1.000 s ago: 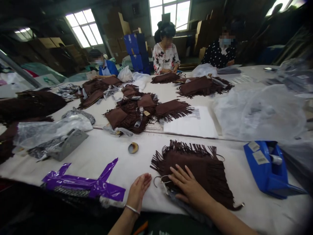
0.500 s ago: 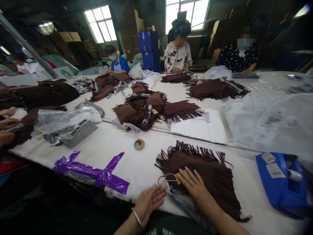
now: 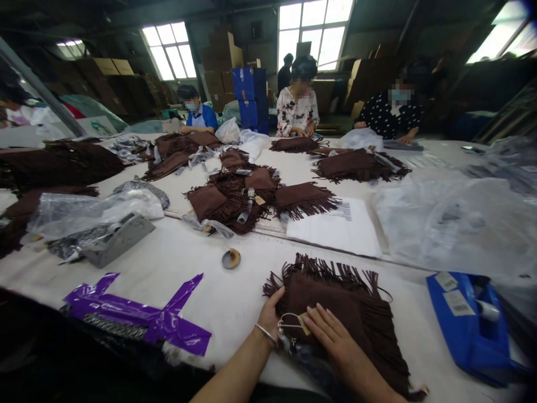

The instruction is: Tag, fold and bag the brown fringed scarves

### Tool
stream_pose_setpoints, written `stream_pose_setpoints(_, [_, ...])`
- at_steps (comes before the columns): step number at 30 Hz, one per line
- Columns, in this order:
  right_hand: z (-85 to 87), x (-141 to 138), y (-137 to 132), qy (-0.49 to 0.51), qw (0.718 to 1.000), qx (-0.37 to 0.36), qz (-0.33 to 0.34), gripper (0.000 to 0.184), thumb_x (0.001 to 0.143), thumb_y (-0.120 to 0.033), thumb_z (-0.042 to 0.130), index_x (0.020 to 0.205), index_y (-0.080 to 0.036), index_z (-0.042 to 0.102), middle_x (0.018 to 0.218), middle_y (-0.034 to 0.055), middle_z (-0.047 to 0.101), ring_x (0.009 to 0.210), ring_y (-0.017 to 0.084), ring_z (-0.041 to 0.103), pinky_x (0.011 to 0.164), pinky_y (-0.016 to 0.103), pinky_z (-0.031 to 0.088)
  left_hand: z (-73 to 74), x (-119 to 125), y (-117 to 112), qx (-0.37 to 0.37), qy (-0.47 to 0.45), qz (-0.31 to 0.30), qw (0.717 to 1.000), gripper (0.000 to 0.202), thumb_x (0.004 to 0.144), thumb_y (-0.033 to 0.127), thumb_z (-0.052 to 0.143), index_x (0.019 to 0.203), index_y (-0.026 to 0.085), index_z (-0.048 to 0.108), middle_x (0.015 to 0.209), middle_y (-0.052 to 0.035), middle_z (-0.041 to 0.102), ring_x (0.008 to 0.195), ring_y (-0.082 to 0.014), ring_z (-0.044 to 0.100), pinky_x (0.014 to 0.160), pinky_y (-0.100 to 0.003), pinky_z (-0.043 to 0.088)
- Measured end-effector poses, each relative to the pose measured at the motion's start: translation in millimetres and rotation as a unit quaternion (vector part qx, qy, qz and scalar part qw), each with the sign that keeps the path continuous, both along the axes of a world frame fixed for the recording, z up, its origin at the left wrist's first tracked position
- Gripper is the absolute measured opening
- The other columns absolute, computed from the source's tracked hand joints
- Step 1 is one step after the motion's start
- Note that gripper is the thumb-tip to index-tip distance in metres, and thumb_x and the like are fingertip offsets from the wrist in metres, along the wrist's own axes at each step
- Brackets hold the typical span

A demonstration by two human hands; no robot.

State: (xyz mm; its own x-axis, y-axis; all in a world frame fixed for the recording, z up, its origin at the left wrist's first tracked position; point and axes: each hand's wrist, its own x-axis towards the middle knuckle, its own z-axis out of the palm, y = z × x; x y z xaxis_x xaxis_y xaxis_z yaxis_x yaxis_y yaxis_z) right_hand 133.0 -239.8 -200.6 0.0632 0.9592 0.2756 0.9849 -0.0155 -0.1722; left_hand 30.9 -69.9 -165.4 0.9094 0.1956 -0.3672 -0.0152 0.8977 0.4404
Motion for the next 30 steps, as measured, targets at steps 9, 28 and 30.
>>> stream_pose_setpoints(9, [-8.5, -11.1, -2.5, 0.002, 1.0, 0.021, -0.004, 0.073, 0.077, 0.002, 0.036, 0.143, -0.026, 0.02, 0.148, 0.0004, 0.021, 0.136, 0.024, 0.016, 0.108, 0.044, 0.031, 3.5, 6.2, 8.0, 0.392, 0.054, 0.108, 0.912, 0.054, 0.087, 0.049, 0.046, 0.129, 0.014, 0.048, 0.132, -0.0115, 0.05, 0.129, -0.0276, 0.036, 0.113, -0.046, 0.022])
stream_pose_setpoints(28, [12.6, 67.3, -87.6, 0.439, 0.857, 0.133, -0.234, 0.038, 0.092, -0.037, 0.042, 0.129, -0.029, 0.046, 0.139, 0.0015, 0.042, 0.129, 0.022, 0.035, 0.111, 0.043, 0.024, 45.8, 9.9, 0.7, 0.578, 0.131, 0.035, 0.804, 0.043, 0.089, 0.047, 0.042, 0.107, 0.015, 0.063, 0.111, -0.0134, 0.064, 0.106, -0.0272, 0.059, 0.098, -0.042, 0.044])
stream_pose_setpoints(30, [8.6, 98.8, -105.1, 0.526, 0.746, 0.201, -0.356, 0.042, 0.089, -0.046, 0.046, 0.126, -0.025, 0.048, 0.131, 0.0066, 0.05, 0.121, 0.025, 0.046, 0.109, 0.044, 0.029, 41.6, 5.0, 28.4, 0.502, 0.221, 0.1, 0.83, 0.043, 0.085, 0.049, 0.05, 0.099, 0.011, 0.063, 0.098, -0.0149, 0.068, 0.093, -0.0276, 0.064, 0.088, -0.042, 0.049])
